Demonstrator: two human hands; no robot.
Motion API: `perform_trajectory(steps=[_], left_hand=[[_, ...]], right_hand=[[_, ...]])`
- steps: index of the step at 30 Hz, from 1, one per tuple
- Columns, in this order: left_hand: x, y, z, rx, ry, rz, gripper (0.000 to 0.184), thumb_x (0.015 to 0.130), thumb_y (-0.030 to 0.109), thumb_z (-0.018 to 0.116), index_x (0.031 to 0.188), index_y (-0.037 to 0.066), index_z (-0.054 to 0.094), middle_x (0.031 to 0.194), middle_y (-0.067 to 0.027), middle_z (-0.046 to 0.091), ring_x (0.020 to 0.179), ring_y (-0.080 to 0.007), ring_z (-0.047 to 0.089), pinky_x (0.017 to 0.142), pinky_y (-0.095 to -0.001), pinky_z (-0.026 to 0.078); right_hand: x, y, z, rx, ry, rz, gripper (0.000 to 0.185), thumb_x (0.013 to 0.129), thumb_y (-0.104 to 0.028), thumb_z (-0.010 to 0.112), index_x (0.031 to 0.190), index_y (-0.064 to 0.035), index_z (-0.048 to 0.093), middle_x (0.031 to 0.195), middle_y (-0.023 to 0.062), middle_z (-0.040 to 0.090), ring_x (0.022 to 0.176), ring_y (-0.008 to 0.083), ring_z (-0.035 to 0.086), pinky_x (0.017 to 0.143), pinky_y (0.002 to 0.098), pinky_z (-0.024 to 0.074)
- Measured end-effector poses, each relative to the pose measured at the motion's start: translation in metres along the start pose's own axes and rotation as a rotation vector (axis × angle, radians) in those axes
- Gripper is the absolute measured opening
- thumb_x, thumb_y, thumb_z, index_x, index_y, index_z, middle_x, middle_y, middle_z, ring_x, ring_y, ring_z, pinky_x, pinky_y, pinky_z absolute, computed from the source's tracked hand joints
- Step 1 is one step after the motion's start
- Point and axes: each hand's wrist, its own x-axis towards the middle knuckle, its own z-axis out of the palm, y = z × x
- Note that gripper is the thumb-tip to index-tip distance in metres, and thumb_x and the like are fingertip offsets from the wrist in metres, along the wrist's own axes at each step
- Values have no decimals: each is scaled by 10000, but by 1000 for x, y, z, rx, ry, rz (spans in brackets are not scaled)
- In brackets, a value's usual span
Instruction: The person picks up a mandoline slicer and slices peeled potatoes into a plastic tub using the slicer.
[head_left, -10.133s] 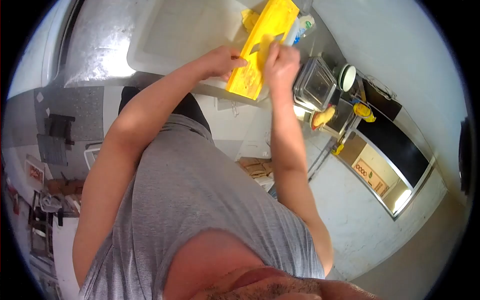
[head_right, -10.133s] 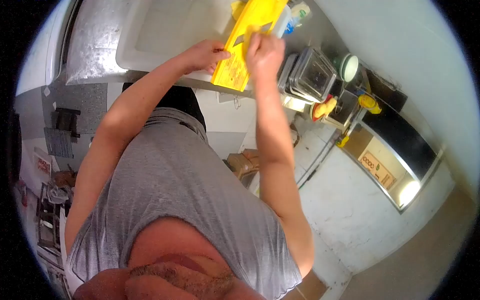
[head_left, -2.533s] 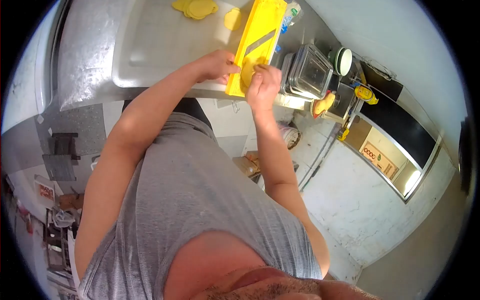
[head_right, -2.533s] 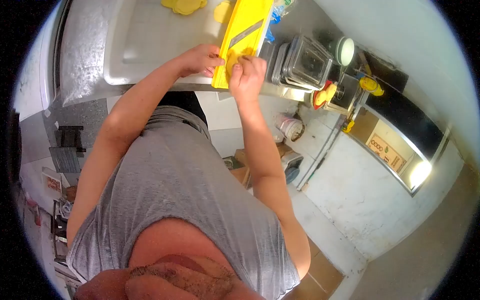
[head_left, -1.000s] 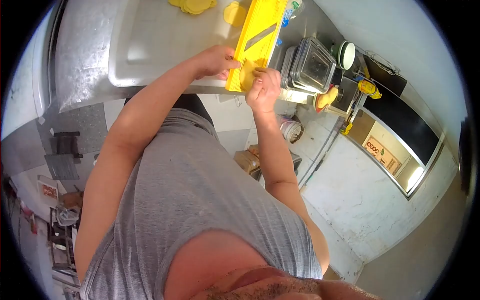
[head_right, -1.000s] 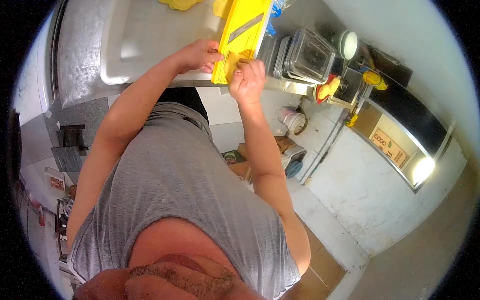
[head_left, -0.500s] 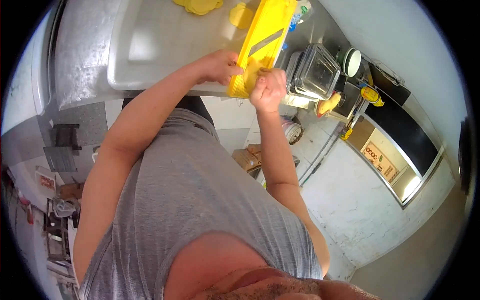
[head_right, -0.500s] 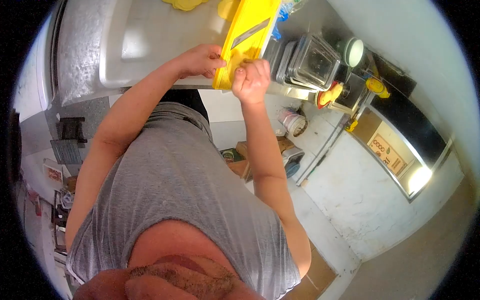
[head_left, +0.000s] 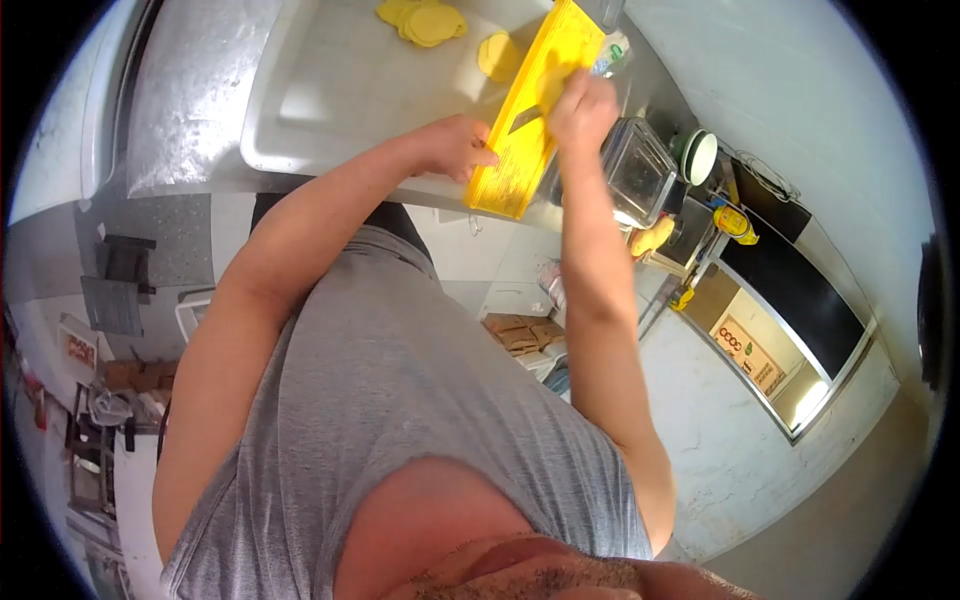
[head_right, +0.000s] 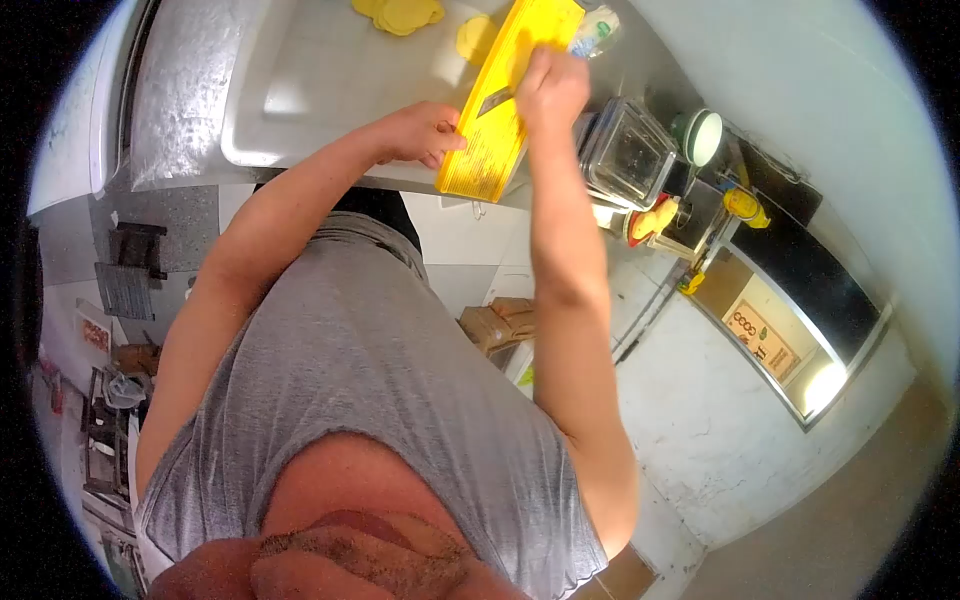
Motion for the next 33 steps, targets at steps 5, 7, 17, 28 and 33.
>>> perform_trajectory(steps=[5, 7, 17, 28, 33], left_hand=[[3, -4, -1, -65, -41, 2, 282, 936, 210, 642, 1119, -3, 617, 935, -60, 648, 740, -112, 611, 662, -243, 522], [-3, 2, 0, -81, -15, -2, 278, 935, 208, 644, 1113, -3, 617, 936, -63, 649, 734, -111, 608, 652, -244, 522], [-3, 6, 1, -49, -6, -64, 329, 932, 258, 648, 1154, 22, 591, 974, -76, 651, 787, -130, 624, 694, -255, 533], [-4, 6, 0, -71, -19, -39, 347, 933, 252, 652, 1178, 15, 592, 978, -70, 641, 776, -127, 611, 685, -256, 526], [-4, 6, 0, -45, -24, -88, 319, 943, 235, 642, 1189, 35, 603, 991, -55, 640, 808, -119, 604, 700, -263, 525]], right_hand=[[-87, -60, -44, 99, -79, 76, 298, 951, -198, 503, 754, -13, 627, 794, 165, 634, 767, 381, 581, 702, 470, 465], [-99, -71, -50, 143, -61, 132, 298, 953, -203, 500, 775, -7, 636, 826, 166, 647, 794, 382, 590, 735, 460, 475], [-110, -78, -54, 83, -15, 139, 217, 914, -192, 585, 789, -29, 653, 863, 129, 655, 837, 345, 597, 762, 431, 496], [-110, -77, -53, 81, -36, 119, 202, 875, -169, 619, 723, -36, 638, 781, 117, 609, 758, 337, 574, 683, 431, 492], [-84, -56, -38, 13, -24, 63, 211, 869, -114, 604, 675, -33, 597, 702, 138, 580, 692, 346, 557, 630, 454, 460]])
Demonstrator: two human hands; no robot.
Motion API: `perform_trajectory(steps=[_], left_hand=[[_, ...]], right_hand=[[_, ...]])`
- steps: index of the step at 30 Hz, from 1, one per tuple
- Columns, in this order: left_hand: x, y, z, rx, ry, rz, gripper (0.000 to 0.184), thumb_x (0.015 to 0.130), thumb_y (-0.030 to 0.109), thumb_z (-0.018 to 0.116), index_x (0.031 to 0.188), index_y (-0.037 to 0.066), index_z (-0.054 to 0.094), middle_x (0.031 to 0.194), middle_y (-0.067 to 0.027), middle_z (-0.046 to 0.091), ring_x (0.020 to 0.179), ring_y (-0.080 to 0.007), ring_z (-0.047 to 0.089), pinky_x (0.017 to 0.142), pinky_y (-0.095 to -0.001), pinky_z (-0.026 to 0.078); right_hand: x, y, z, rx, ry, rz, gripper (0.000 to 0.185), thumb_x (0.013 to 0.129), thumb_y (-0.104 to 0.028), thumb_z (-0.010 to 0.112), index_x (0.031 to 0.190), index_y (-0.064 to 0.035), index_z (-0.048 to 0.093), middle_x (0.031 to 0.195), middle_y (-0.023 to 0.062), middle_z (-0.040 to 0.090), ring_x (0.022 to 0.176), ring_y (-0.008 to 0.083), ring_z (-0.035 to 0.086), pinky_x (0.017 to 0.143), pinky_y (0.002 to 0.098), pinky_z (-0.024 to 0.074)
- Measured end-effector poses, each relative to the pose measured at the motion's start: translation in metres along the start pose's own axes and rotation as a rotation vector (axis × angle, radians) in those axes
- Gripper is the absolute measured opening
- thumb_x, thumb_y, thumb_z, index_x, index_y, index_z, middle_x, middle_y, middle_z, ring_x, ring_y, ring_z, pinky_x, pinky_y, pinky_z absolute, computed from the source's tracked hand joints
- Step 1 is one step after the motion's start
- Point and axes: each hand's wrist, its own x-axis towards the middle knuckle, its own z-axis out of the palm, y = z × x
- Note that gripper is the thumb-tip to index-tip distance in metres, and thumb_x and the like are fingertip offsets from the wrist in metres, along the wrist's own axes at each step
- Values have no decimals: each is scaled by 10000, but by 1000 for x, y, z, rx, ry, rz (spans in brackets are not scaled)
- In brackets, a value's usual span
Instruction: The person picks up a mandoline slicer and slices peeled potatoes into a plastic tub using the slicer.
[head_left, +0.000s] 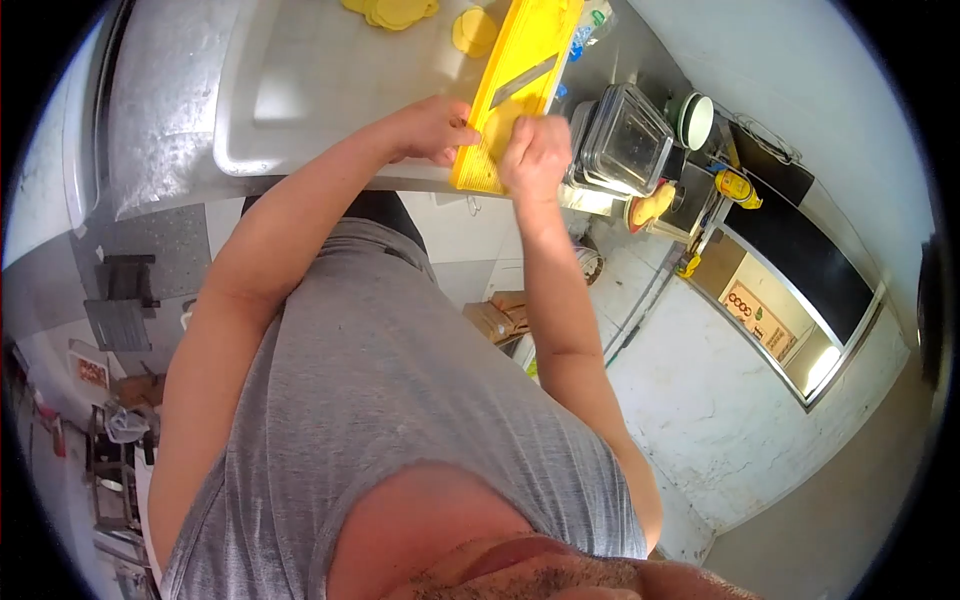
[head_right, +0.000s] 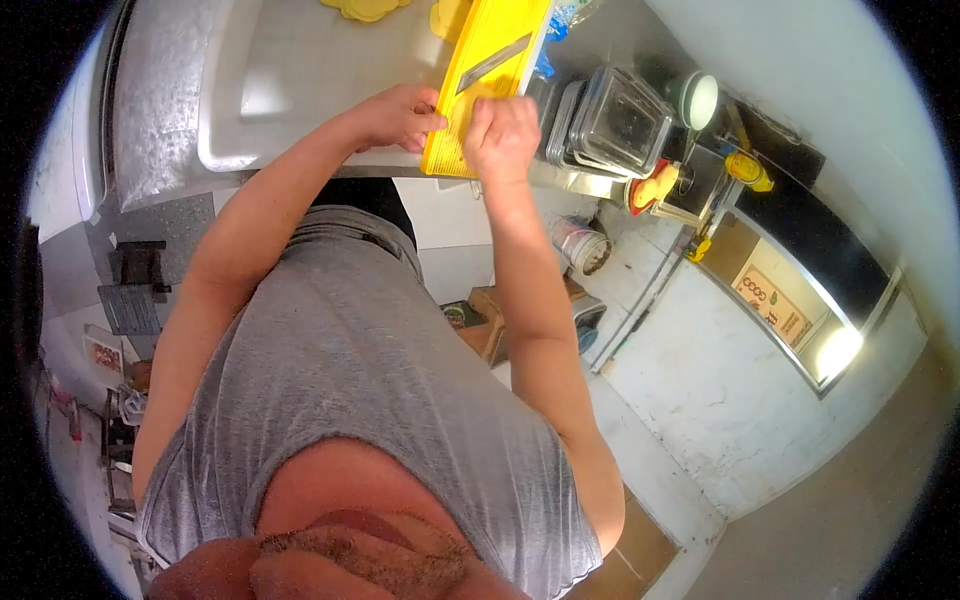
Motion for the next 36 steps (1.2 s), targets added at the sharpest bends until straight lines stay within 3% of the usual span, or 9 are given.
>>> perform_trajectory(steps=[3, 4, 8, 12, 15, 18, 25, 36], left_hand=[[0, -4, 0, -14, 0, 51, 314, 949, 222, 637, 1209, 47, 607, 1014, -51, 644, 815, -113, 592, 716, -269, 525], [0, -4, 1, -35, 25, 61, 309, 941, 215, 641, 1190, 33, 617, 989, -55, 651, 774, -114, 588, 690, -268, 515], [-2, -4, 7, -60, 92, 88, 297, 925, 199, 648, 1149, 5, 641, 919, -58, 666, 682, -112, 579, 628, -266, 486], [4, -9, 1, -42, 40, 111, 278, 920, 199, 647, 1116, 2, 645, 885, -56, 663, 668, -109, 591, 603, -261, 480], [10, -13, 0, -27, 32, 106, 260, 917, 200, 649, 1081, -1, 645, 862, -58, 659, 656, -105, 593, 567, -257, 463], [6, -6, -2, 39, -1, 58, 284, 949, 220, 633, 1142, 13, 618, 965, -63, 657, 752, -107, 613, 676, -247, 529], [-2, -1, 2, -42, 45, 82, 307, 907, 235, 665, 1080, -17, 637, 912, -84, 655, 721, -137, 628, 685, -277, 568], [-2, 0, 2, -48, 38, 48, 311, 916, 244, 656, 1105, -2, 636, 912, -66, 649, 700, -118, 599, 664, -253, 551]], right_hand=[[61, 23, 20, -93, 34, -47, 283, 912, -131, 569, 646, -40, 584, 645, 150, 571, 627, 375, 545, 596, 478, 442], [77, 38, 33, -54, 83, 4, 397, 965, -233, 537, 630, -19, 543, 662, 219, 580, 631, 451, 563, 585, 532, 442], [132, 88, 67, -146, 118, -5, 403, 960, -244, 542, 641, -4, 600, 646, 219, 595, 644, 452, 576, 603, 527, 457], [90, 50, 35, -86, 53, -15, 365, 956, -216, 549, 673, 4, 616, 694, 218, 610, 672, 437, 586, 607, 511, 456], [24, 11, 6, -53, -60, 27, 245, 908, -153, 594, 693, -38, 615, 717, 163, 607, 704, 376, 581, 638, 483, 465], [-15, -17, -10, 17, -55, 58, 205, 904, -145, 597, 735, -33, 629, 747, 151, 612, 730, 363, 581, 663, 464, 480], [-25, -16, -20, 54, 38, 48, 195, 908, -159, 608, 771, -22, 626, 784, 145, 617, 752, 347, 586, 679, 437, 495], [-30, -23, -13, -40, -8, 83, 266, 892, -166, 643, 667, -42, 571, 710, 127, 569, 696, 337, 566, 627, 436, 481]])
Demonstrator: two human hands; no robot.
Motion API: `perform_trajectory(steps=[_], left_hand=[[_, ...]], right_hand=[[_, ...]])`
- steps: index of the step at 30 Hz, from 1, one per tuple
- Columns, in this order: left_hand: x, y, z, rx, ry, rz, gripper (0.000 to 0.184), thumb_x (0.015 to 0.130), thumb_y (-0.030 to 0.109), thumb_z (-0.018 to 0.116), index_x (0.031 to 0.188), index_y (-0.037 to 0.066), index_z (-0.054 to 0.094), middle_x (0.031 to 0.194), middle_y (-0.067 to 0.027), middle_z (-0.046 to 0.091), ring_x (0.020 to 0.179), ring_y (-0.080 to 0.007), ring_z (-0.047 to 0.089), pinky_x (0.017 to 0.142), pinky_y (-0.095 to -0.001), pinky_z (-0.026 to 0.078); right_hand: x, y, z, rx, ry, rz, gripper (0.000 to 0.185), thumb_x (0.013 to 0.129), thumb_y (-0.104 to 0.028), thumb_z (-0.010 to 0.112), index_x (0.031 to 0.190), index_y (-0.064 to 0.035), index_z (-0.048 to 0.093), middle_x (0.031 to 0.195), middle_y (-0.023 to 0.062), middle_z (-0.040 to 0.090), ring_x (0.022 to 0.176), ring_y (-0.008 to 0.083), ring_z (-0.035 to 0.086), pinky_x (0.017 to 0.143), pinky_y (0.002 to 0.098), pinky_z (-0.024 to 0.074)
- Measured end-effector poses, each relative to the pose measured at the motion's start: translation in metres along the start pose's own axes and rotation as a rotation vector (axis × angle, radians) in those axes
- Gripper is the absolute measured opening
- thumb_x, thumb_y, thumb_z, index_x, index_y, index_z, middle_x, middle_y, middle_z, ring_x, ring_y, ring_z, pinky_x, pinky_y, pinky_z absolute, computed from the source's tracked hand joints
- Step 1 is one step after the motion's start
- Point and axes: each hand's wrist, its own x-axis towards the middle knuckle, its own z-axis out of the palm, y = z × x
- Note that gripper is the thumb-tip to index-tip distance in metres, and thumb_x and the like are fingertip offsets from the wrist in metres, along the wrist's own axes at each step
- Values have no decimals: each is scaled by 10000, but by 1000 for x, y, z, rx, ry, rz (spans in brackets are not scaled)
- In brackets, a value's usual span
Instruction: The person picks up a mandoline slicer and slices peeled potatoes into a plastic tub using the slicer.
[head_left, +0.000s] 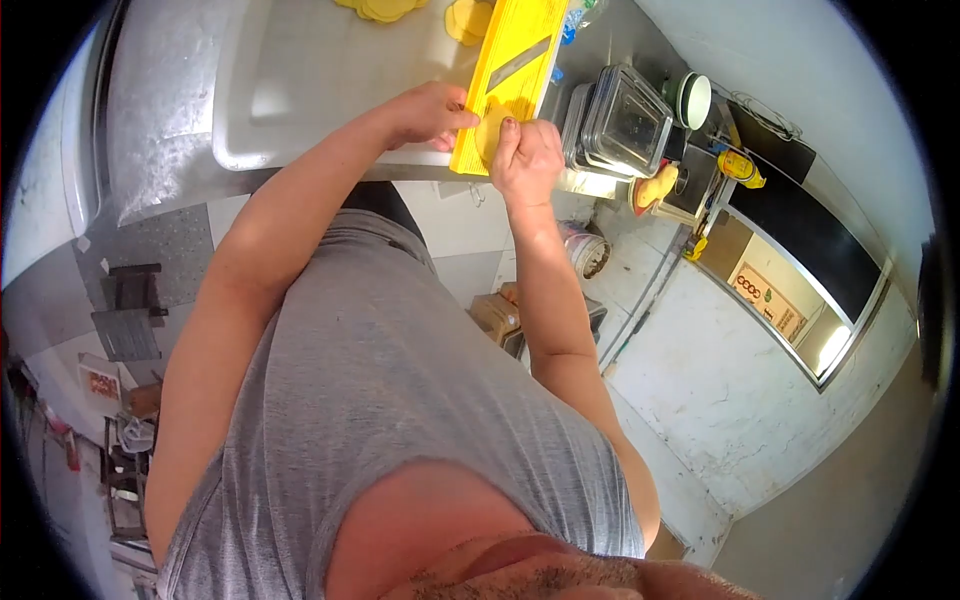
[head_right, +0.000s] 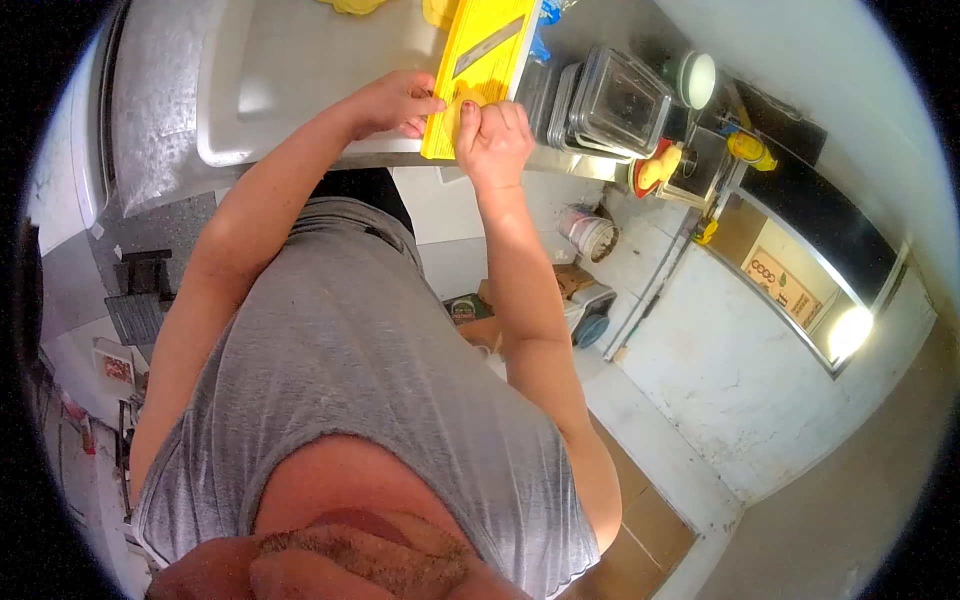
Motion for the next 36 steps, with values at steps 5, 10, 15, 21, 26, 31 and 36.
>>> perform_trajectory(steps=[5, 10, 15, 21, 26, 31, 36], left_hand=[[2, -1, -2, 42, -47, -9, 310, 941, 253, 639, 1143, 20, 611, 929, -58, 632, 751, -109, 594, 687, -242, 525], [2, -1, -3, 65, -39, -5, 311, 946, 238, 632, 1165, 18, 616, 972, -66, 648, 751, -121, 591, 704, -270, 528], [2, -4, -1, 21, -9, 22, 311, 954, 226, 624, 1186, 18, 616, 978, -63, 649, 747, -125, 588, 711, -283, 525], [5, -6, -4, 57, -35, 34, 289, 946, 211, 632, 1160, 17, 627, 942, -48, 643, 735, -116, 585, 682, -270, 520], [5, -4, -5, 99, -29, 19, 310, 937, 246, 643, 1146, 17, 628, 952, -58, 653, 746, -114, 604, 681, -258, 528], [4, -5, -2, 41, -4, 39, 304, 913, 241, 661, 1098, 2, 636, 889, -68, 656, 672, -116, 597, 610, -257, 503], [7, -6, -3, 74, -23, 10, 338, 929, 289, 654, 1138, 25, 624, 981, -72, 656, 771, -140, 630, 708, -273, 553]], right_hand=[[13, 5, 7, 2, 10, -4, 277, 891, -152, 636, 655, -30, 560, 692, 140, 565, 676, 343, 564, 608, 441, 477], [69, 31, 29, -103, 17, -62, 298, 905, -128, 610, 632, -29, 542, 651, 168, 553, 617, 371, 558, 562, 459, 460], [160, 77, 72, -72, 145, -124, 372, 956, -225, 565, 651, -13, 579, 640, 214, 587, 585, 441, 576, 533, 504, 459], [127, 65, 54, -111, 101, -152, 313, 939, -176, 583, 662, -32, 588, 651, 170, 575, 600, 384, 572, 535, 471, 453], [38, 18, 14, -22, -31, -16, 272, 915, -147, 625, 680, -21, 569, 684, 168, 559, 660, 378, 562, 613, 467, 461], [23, 16, -7, 212, 63, 197, 211, 927, -129, 588, 760, -7, 628, 768, 165, 635, 729, 367, 616, 655, 443, 494], [23, 14, 0, 89, 68, 67, 201, 907, -120, 621, 734, -19, 616, 746, 142, 618, 737, 355, 599, 649, 436, 487]])
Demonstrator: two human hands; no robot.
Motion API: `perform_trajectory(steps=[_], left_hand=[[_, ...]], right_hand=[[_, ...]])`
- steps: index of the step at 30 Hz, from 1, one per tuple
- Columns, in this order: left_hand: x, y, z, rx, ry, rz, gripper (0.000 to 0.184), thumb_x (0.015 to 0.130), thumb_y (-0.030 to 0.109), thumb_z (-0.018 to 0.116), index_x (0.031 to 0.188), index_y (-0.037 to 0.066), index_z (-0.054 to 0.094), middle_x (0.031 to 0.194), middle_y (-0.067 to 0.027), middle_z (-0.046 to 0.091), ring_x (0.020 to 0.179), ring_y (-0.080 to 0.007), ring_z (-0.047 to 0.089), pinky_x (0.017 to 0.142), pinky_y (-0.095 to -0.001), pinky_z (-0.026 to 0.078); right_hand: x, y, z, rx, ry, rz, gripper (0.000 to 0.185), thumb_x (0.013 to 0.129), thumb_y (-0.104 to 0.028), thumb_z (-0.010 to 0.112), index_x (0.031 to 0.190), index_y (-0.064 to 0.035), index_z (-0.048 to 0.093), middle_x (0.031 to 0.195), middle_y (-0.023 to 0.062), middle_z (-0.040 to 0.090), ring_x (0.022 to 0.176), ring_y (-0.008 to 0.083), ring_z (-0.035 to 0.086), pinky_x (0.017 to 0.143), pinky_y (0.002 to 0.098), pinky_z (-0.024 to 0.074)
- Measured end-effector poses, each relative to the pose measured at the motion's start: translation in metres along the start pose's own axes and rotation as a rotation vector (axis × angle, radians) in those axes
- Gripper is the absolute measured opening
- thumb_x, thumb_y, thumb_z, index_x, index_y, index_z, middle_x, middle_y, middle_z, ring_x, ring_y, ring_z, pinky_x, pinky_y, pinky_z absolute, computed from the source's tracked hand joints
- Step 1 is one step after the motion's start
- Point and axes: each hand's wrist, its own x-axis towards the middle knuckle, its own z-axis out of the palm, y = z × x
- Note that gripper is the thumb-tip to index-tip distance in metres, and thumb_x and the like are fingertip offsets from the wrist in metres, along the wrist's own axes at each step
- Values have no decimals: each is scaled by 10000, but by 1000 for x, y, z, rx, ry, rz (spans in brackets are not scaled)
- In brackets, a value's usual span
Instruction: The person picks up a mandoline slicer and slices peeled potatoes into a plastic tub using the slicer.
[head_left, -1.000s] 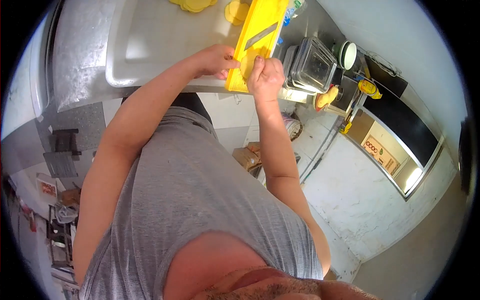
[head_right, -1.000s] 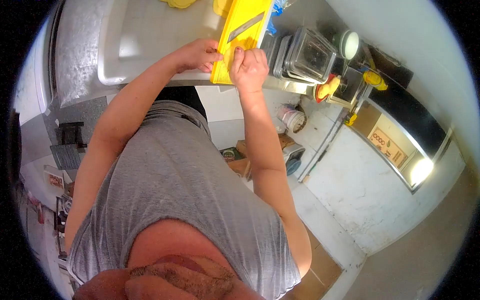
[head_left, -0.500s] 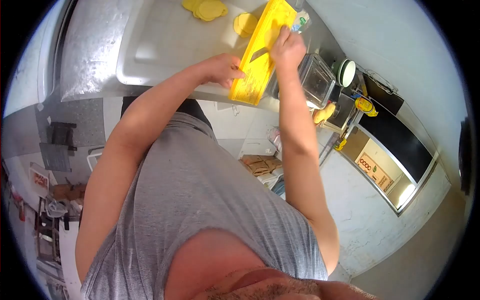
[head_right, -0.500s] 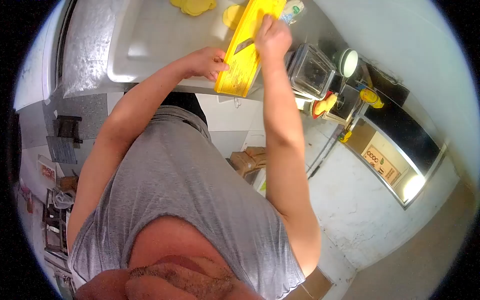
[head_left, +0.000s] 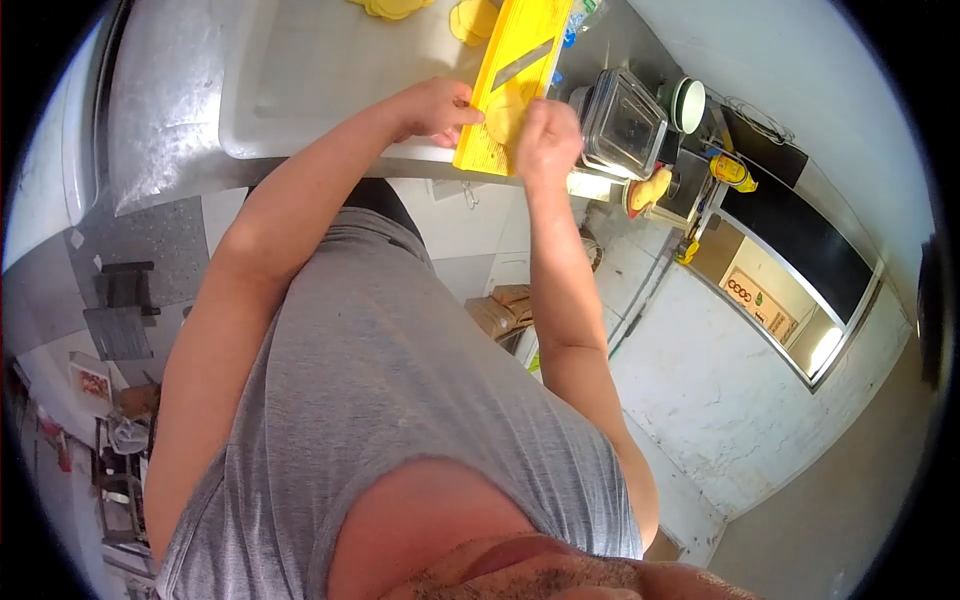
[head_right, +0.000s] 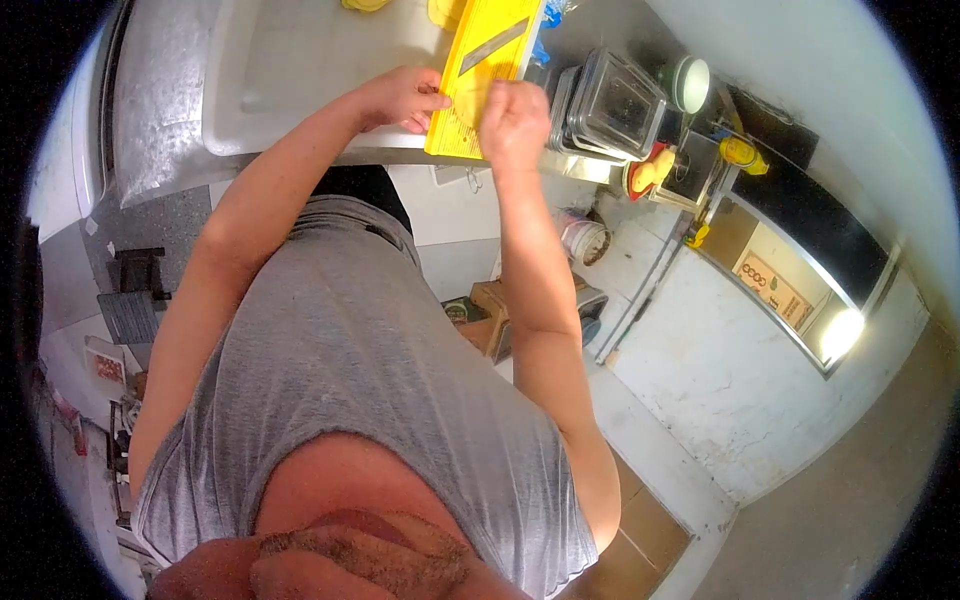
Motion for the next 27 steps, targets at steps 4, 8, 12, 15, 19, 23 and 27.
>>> perform_trajectory(steps=[4, 8, 12, 15, 19, 23, 27], left_hand=[[-5, 4, -1, -44, 41, 11, 343, 889, 235, 686, 1098, -30, 622, 949, -101, 642, 712, -151, 639, 652, -269, 558], [-1, 1, 2, -67, 12, 17, 340, 888, 234, 687, 1096, -27, 623, 939, -94, 643, 709, -151, 635, 646, -268, 555], [-3, 2, 1, -33, -2, -3, 299, 935, 252, 644, 1118, 16, 626, 936, -63, 654, 761, -129, 622, 665, -271, 540], [-2, 2, 1, 3, -11, -28, 290, 941, 243, 632, 1123, 17, 627, 930, -66, 660, 769, -133, 625, 683, -281, 539], [-6, 3, 3, -35, 8, 0, 284, 950, 233, 619, 1138, 20, 626, 972, -78, 664, 773, -136, 624, 706, -294, 538], [-7, 9, 3, -23, 37, 14, 287, 956, 224, 613, 1158, 21, 625, 1010, -84, 660, 772, -135, 620, 707, -294, 535], [-3, 4, 1, -5, 5, 2, 290, 955, 218, 618, 1157, 10, 624, 989, -79, 659, 760, -127, 618, 687, -279, 533]], right_hand=[[-6, -10, 9, -65, -74, -66, 235, 872, -104, 673, 669, -45, 570, 676, 125, 554, 665, 342, 546, 610, 438, 466], [-14, -15, 1, -81, -78, -86, 239, 872, -92, 665, 660, -34, 570, 676, 128, 564, 653, 340, 547, 601, 434, 466], [-8, -13, 5, -38, -79, -101, 238, 871, -70, 651, 651, -28, 570, 666, 133, 565, 635, 340, 544, 588, 437, 463], [5, -4, 11, -16, -79, -132, 270, 921, -85, 589, 663, -20, 546, 664, 176, 564, 609, 377, 550, 559, 451, 455], [60, 19, 37, -170, -55, -157, 340, 955, -186, 567, 661, -16, 580, 649, 205, 584, 584, 410, 571, 542, 470, 463], [130, 57, 74, -144, 46, -204, 391, 955, -244, 572, 649, -3, 605, 630, 213, 599, 570, 431, 587, 532, 495, 469], [134, 58, 72, -145, 53, -202, 396, 949, -243, 583, 640, 3, 611, 641, 216, 607, 585, 428, 595, 541, 497, 476]])
